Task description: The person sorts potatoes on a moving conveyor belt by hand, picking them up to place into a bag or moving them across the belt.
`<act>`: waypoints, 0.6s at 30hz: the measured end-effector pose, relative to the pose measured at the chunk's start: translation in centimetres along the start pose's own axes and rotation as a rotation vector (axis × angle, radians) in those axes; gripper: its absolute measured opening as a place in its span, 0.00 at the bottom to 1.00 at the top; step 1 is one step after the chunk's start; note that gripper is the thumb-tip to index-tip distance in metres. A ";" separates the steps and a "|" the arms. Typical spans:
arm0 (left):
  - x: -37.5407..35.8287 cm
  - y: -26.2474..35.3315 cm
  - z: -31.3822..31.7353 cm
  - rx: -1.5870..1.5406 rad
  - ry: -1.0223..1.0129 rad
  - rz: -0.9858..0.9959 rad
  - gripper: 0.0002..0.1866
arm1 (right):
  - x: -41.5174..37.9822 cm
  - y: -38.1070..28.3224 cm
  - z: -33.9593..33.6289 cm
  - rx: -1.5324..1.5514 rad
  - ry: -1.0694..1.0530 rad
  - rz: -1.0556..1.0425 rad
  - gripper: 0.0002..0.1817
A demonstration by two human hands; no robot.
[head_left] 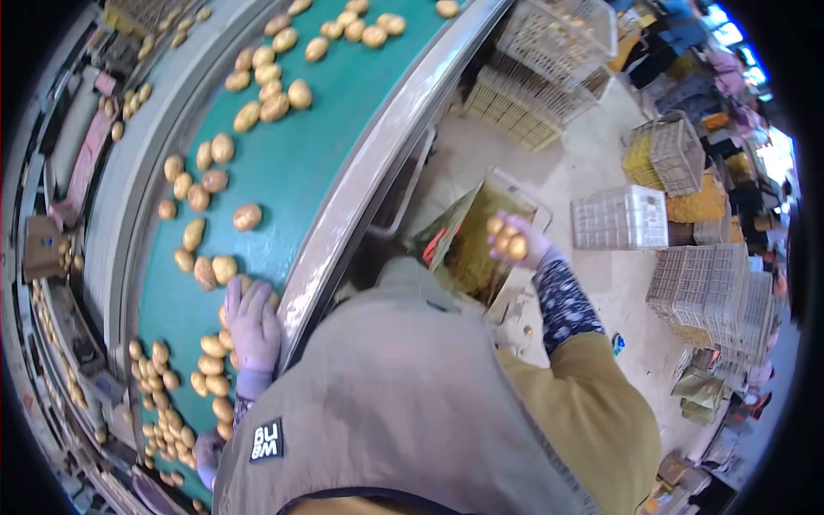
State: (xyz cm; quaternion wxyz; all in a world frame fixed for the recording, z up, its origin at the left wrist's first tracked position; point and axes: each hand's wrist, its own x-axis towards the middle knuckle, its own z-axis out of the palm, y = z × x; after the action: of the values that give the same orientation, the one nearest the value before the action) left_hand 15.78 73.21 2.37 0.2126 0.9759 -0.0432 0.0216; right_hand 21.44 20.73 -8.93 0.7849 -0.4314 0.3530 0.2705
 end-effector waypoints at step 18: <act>0.0 4.9 4.3 0.050 0.118 -0.174 0.16 | 5.8 -9.5 31.1 -1.688 -0.526 -1.072 0.42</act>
State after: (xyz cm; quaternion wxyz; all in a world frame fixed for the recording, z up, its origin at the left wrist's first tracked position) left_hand 15.43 67.02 0.50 0.1912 0.9781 0.0550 0.0614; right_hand 41.87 43.83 2.88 0.2964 -0.8695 -0.3729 0.1304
